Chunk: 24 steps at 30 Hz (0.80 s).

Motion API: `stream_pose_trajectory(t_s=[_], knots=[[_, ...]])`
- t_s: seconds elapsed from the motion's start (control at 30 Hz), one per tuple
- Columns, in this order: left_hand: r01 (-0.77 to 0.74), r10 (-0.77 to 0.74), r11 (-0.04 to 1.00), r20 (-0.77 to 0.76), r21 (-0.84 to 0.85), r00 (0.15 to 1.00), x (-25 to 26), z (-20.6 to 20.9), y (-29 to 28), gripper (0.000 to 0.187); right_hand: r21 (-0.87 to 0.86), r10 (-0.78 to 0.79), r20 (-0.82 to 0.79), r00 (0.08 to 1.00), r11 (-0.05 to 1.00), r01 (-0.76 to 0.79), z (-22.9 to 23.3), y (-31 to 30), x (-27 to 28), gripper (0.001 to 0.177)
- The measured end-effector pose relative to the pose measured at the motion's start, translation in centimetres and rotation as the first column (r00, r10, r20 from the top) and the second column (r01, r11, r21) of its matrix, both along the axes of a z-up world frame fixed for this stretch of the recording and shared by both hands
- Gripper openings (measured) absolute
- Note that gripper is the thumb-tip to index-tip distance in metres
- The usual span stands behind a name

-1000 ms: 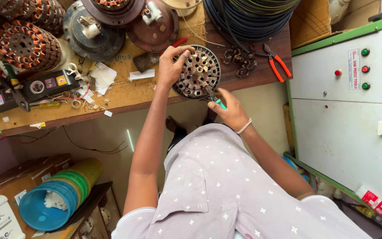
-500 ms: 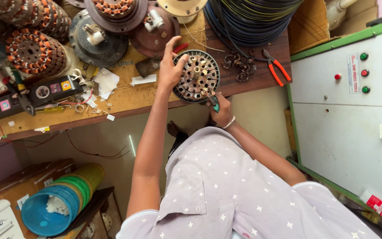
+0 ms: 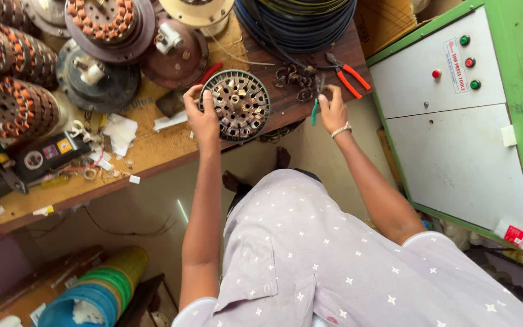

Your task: The person uses pliers to cut and remove copper wire from a circular electrical component on a workbench. They repeatedly trim protruding wire ends and adjust the component's position while working.

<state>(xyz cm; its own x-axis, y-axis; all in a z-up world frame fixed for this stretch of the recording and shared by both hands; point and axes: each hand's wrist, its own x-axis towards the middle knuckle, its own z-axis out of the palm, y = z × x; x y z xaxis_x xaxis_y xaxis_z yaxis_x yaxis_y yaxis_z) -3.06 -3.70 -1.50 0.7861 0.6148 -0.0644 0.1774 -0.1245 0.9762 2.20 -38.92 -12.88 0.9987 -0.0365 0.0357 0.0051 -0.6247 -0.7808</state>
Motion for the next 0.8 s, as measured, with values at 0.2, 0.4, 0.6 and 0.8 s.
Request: stream_pose_trajectory(t_s=[0.2,0.4,0.6,0.8], knots=[[0.308,-0.319,0.943,0.084,0.125,0.944,1.9,0.3,2.9,0.035,0.426,0.045,-0.402,0.915,0.894,0.143,10.4,3.3,-6.2,0.039],[0.468,-0.469,0.883,0.040,0.017,0.883,3.1,1.3,3.1,0.028,0.173,0.390,-0.134,0.911,0.914,-0.366,20.1,8.9,-9.9,0.036],[0.462,-0.461,0.887,0.046,-0.019,0.886,3.1,0.6,3.4,0.024,-0.128,0.391,-0.209,0.896,0.898,-0.421,22.7,12.7,-8.8,0.036],[0.441,-0.442,0.897,0.085,0.034,0.893,3.4,0.6,3.6,0.022,-0.128,0.372,-0.077,0.925,0.916,-0.379,18.1,12.3,-9.2,0.040]])
